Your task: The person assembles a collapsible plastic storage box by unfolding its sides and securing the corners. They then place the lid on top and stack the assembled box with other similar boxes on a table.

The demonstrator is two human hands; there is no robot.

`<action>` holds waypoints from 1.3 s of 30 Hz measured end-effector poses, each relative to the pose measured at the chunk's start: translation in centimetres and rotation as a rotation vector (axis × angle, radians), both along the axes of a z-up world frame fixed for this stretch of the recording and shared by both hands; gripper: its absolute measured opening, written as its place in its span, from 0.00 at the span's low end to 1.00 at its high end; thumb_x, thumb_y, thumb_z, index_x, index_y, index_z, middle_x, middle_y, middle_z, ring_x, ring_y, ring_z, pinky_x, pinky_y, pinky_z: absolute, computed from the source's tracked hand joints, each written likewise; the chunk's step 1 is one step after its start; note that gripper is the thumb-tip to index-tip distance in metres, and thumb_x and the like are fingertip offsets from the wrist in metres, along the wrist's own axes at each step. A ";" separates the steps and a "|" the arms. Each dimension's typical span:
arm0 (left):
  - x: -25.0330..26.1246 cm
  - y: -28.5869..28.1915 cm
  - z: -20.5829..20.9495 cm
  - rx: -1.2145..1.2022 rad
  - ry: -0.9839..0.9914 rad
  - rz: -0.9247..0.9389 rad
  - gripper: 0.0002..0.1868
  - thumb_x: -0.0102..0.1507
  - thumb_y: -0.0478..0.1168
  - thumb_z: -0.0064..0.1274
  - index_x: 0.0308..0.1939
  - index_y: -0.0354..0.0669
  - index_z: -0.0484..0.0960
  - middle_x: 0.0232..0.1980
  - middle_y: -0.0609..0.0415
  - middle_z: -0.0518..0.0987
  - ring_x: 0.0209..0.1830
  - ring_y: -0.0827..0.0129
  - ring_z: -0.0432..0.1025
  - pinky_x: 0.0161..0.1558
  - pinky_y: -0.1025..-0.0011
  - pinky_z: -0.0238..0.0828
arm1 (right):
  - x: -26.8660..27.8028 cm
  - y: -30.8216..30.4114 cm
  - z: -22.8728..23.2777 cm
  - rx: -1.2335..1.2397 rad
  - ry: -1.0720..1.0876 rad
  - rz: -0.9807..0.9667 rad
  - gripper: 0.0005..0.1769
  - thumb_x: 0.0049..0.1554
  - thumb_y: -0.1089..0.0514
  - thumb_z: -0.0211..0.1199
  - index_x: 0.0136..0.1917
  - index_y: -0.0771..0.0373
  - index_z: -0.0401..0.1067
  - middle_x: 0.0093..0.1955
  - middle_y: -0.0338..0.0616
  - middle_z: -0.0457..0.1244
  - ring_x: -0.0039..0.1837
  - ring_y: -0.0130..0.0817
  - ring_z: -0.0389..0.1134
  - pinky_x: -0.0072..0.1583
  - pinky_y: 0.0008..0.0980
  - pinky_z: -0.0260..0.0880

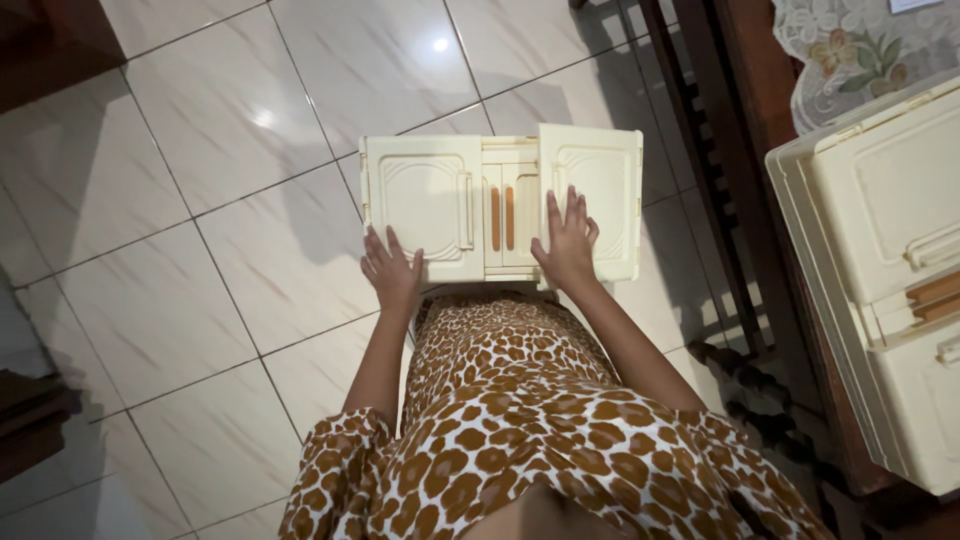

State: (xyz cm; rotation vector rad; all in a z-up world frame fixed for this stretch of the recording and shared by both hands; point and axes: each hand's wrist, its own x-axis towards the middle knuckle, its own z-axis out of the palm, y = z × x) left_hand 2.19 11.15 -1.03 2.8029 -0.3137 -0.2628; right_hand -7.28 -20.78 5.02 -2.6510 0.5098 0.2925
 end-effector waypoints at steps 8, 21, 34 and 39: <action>-0.2 2.3 -1.4 0.007 0.034 0.120 0.43 0.71 0.60 0.42 0.80 0.35 0.50 0.82 0.30 0.43 0.82 0.42 0.41 0.72 0.40 0.42 | 0.9 1.8 -5.1 0.004 -0.013 -0.001 0.55 0.56 0.45 0.64 0.86 0.57 0.38 0.86 0.63 0.25 0.85 0.60 0.25 0.75 0.65 0.37; -0.4 3.4 -1.9 -0.058 0.106 0.152 0.45 0.71 0.60 0.42 0.79 0.32 0.47 0.79 0.27 0.51 0.78 0.39 0.52 0.68 0.41 0.52 | 0.7 2.7 -9.0 -0.049 0.085 0.031 0.52 0.58 0.41 0.60 0.86 0.55 0.38 0.86 0.62 0.22 0.86 0.59 0.21 0.76 0.68 0.34; 1.6 2.9 -2.0 -0.155 0.084 0.200 0.42 0.71 0.56 0.45 0.78 0.30 0.50 0.73 0.29 0.62 0.71 0.38 0.61 0.65 0.44 0.60 | -1.1 -0.2 -6.2 0.159 -0.011 -0.069 0.45 0.64 0.48 0.54 0.85 0.63 0.37 0.88 0.59 0.23 0.87 0.48 0.25 0.79 0.57 0.35; 3.4 2.5 -1.5 -0.270 0.076 0.283 0.37 0.72 0.53 0.44 0.76 0.29 0.55 0.70 0.30 0.67 0.67 0.38 0.65 0.65 0.49 0.63 | -4.7 -4.9 -5.9 0.055 -0.051 -0.291 0.43 0.62 0.52 0.58 0.83 0.65 0.43 0.86 0.61 0.33 0.87 0.50 0.33 0.78 0.57 0.38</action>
